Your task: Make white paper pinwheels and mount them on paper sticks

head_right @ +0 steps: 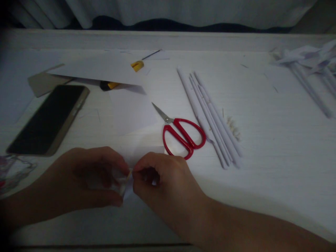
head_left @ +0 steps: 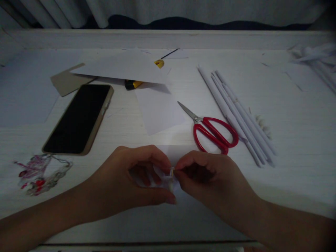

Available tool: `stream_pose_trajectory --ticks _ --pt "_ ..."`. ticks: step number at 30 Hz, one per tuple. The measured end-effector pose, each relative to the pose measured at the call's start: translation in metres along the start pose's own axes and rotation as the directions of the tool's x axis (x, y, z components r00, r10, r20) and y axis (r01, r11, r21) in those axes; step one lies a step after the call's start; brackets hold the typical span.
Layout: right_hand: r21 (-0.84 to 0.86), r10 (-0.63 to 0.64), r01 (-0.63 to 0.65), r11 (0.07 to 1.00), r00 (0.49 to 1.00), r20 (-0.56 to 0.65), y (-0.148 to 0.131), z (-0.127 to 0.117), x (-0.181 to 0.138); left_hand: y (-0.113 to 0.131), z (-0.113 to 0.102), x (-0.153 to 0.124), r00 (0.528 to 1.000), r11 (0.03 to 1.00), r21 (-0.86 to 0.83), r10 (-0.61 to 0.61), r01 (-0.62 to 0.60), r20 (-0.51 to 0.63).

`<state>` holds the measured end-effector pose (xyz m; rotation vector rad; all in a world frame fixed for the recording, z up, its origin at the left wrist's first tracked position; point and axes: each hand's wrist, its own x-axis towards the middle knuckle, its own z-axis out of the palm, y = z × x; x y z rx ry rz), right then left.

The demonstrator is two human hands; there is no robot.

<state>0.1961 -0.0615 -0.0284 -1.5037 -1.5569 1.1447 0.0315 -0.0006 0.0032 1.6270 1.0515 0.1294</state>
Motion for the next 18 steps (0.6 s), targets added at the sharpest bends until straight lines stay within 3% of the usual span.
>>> stream_pose_trajectory --ticks 6,12,18 --pt "0.064 0.045 -0.045 0.997 0.999 -0.002 -0.0005 0.0007 0.0005 -0.0021 0.0009 -0.0010 0.999 1.000 0.016 0.010 -0.009 -0.050" --pt "0.120 0.087 -0.090 0.989 0.996 0.032 0.0005 -0.0001 -0.0001 -0.0056 -0.0008 -0.0003 0.997 0.995 0.060 0.073 -0.073 0.008" --pt "0.150 0.082 -0.089 0.985 0.995 0.048 -0.0007 0.0006 -0.0004 -0.0070 -0.0017 0.0006 0.997 0.998 0.001 0.068 -0.069 0.046"
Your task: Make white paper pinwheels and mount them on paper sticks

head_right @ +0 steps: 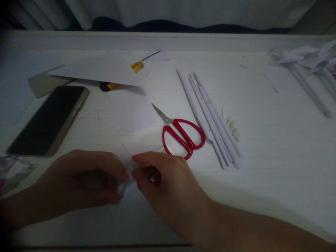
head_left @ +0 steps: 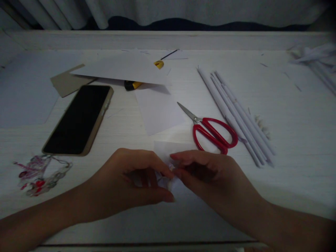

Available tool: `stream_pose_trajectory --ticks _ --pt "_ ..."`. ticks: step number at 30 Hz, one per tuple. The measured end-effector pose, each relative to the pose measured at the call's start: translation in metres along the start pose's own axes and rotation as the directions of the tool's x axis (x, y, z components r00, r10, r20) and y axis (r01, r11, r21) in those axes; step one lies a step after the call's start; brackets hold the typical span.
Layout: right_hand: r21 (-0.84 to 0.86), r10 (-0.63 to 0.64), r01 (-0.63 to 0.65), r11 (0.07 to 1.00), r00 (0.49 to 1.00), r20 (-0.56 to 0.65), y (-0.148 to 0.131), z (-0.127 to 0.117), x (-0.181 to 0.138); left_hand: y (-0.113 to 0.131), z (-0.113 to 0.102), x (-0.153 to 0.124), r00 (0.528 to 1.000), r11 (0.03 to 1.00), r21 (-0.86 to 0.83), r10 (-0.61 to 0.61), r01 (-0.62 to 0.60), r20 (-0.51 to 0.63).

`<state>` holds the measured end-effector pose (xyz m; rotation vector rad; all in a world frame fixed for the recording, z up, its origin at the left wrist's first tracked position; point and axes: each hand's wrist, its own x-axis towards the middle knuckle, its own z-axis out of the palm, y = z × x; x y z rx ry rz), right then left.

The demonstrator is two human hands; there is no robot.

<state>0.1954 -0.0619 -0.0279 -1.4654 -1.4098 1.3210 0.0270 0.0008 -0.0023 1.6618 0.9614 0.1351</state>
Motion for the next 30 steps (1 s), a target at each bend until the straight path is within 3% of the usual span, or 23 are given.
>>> stream_pose_trajectory --ticks 7,14,30 --pt "-0.073 -0.049 0.052 0.996 0.998 0.041 -0.0017 -0.0017 0.0015 0.0009 0.0016 -0.0002 0.999 0.999 -0.049 -0.023 0.021 -0.025" --pt "-0.112 -0.075 0.082 0.990 0.995 0.062 -0.0007 -0.0029 0.0016 -0.0051 -0.0024 0.0013 0.997 0.999 -0.010 0.031 -0.031 0.070" --pt "-0.183 -0.179 0.186 0.965 0.982 0.055 0.0023 -0.0023 0.0008 -0.0059 0.0006 0.0012 0.997 0.999 -0.030 0.024 -0.021 0.075"
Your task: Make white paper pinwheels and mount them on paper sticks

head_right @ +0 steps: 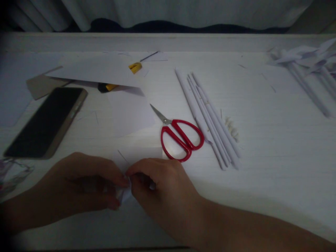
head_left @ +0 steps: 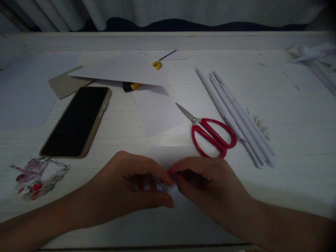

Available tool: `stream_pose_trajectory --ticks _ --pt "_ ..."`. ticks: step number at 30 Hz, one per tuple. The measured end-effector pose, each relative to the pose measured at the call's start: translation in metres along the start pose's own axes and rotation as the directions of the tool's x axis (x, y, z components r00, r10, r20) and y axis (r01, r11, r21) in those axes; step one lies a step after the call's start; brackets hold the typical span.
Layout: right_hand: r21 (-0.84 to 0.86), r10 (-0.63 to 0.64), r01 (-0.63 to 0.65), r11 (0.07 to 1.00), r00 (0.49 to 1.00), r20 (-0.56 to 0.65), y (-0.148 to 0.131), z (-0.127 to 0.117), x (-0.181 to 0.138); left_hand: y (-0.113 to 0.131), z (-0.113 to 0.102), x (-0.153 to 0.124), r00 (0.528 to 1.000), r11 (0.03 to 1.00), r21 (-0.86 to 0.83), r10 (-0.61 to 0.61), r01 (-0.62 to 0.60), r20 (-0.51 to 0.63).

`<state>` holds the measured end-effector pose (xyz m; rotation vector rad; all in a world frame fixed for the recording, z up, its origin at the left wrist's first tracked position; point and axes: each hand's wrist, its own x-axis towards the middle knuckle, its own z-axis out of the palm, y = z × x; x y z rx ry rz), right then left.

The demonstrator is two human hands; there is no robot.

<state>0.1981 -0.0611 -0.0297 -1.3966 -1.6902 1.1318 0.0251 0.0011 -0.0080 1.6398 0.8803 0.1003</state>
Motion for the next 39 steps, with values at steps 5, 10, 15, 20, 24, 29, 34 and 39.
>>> stream_pose_trajectory --ticks 5,10,15,20,24,29,34,39 --pt "-0.003 0.000 0.000 1.000 1.000 -0.017 0.000 0.002 0.000 -0.002 0.001 0.000 1.000 0.998 0.055 0.012 -0.013 0.004" --pt "0.001 -0.005 0.006 1.000 0.999 -0.036 0.000 0.002 0.001 -0.003 0.000 0.000 0.999 0.995 0.083 0.052 -0.053 0.011" --pt "-0.005 0.000 -0.001 1.000 0.999 -0.041 -0.001 0.001 -0.001 -0.004 0.000 0.000 0.996 0.989 0.115 0.090 -0.090 0.008" --pt "0.020 0.018 -0.017 1.000 0.997 -0.069 0.000 0.003 -0.003 -0.002 0.002 -0.001 0.994 0.998 0.054 -0.028 0.034 -0.102" --pt "0.035 0.035 -0.032 0.999 0.996 -0.083 0.000 0.004 -0.002 0.004 0.004 0.000 0.985 0.994 0.038 -0.096 0.103 -0.145" --pt "0.024 0.036 -0.034 0.999 0.996 -0.079 -0.002 0.002 -0.002 0.006 0.003 0.001 0.990 0.992 0.052 -0.108 0.113 -0.088" --pt "-0.020 0.008 -0.009 1.000 0.998 -0.055 -0.002 0.001 -0.003 -0.001 0.004 0.001 0.994 0.994 0.034 -0.100 0.101 -0.049" --pt "-0.053 -0.017 0.014 0.998 0.999 -0.050 -0.002 0.001 -0.005 -0.002 0.004 0.001 0.992 0.994 0.035 -0.098 0.101 -0.076"
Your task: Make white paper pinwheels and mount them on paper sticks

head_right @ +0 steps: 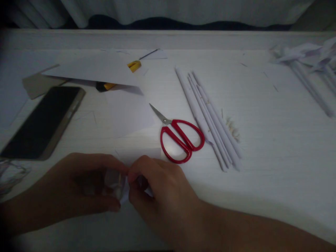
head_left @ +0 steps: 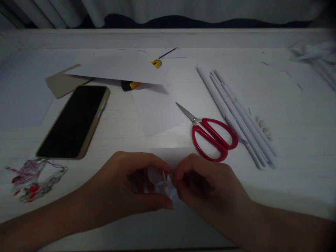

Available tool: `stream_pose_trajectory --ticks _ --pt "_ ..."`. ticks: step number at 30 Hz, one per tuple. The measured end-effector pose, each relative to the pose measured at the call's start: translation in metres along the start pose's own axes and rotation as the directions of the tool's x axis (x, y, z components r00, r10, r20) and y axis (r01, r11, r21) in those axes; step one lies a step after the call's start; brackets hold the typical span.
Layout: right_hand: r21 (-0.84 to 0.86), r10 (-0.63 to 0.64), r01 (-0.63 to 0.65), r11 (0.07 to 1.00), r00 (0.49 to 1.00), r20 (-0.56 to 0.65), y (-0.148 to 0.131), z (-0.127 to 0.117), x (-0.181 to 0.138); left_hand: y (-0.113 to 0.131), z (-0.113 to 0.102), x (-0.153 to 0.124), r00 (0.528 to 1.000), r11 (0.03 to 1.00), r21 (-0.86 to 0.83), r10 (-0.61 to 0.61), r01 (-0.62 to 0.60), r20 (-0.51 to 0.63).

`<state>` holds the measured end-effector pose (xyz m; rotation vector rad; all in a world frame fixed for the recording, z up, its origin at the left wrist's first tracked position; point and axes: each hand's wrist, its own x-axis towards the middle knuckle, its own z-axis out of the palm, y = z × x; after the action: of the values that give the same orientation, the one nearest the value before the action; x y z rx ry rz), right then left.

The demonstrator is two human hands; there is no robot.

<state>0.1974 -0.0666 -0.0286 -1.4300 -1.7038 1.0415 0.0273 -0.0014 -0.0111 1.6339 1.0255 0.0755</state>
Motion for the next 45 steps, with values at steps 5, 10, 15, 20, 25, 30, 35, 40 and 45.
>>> stream_pose_trajectory --ticks 5,10,15,20,25,30,35,40,45 --pt "0.052 0.038 -0.036 0.998 0.999 -0.023 0.001 0.002 0.000 0.006 -0.003 0.000 1.000 0.997 -0.071 -0.025 0.026 0.017" --pt "0.036 0.034 -0.032 0.999 0.998 -0.050 -0.003 -0.001 0.003 0.007 0.000 -0.002 0.996 0.999 -0.044 -0.036 0.032 -0.085" --pt "0.049 0.061 -0.056 0.997 0.994 -0.095 -0.007 -0.005 0.005 0.003 -0.001 -0.003 0.991 0.998 -0.011 0.057 -0.059 -0.117" --pt "0.068 0.100 -0.094 0.993 0.991 -0.090 -0.007 -0.006 0.006 0.002 -0.003 -0.004 0.988 0.989 -0.019 0.143 -0.144 -0.053" --pt "0.094 0.134 -0.127 0.987 0.988 -0.074 -0.005 -0.006 0.005 0.002 -0.002 -0.006 0.974 0.974 -0.002 0.225 -0.225 -0.040" --pt "0.092 0.133 -0.129 0.987 0.990 -0.039 -0.006 -0.006 0.008 0.002 -0.002 -0.006 0.979 0.979 -0.003 0.202 -0.202 -0.038" --pt "0.111 0.123 -0.121 0.986 0.992 -0.005 -0.005 -0.006 0.008 0.004 -0.001 -0.006 0.983 0.987 -0.004 0.159 -0.160 -0.087" --pt "0.071 0.060 -0.058 0.996 0.998 -0.026 -0.004 -0.006 0.005 0.004 -0.001 -0.005 0.978 0.981 0.029 0.193 -0.191 -0.078" --pt "0.001 0.032 -0.031 1.000 0.999 -0.012 -0.005 -0.008 0.006 0.004 -0.001 -0.005 0.984 0.985 0.022 0.171 -0.171 -0.048"
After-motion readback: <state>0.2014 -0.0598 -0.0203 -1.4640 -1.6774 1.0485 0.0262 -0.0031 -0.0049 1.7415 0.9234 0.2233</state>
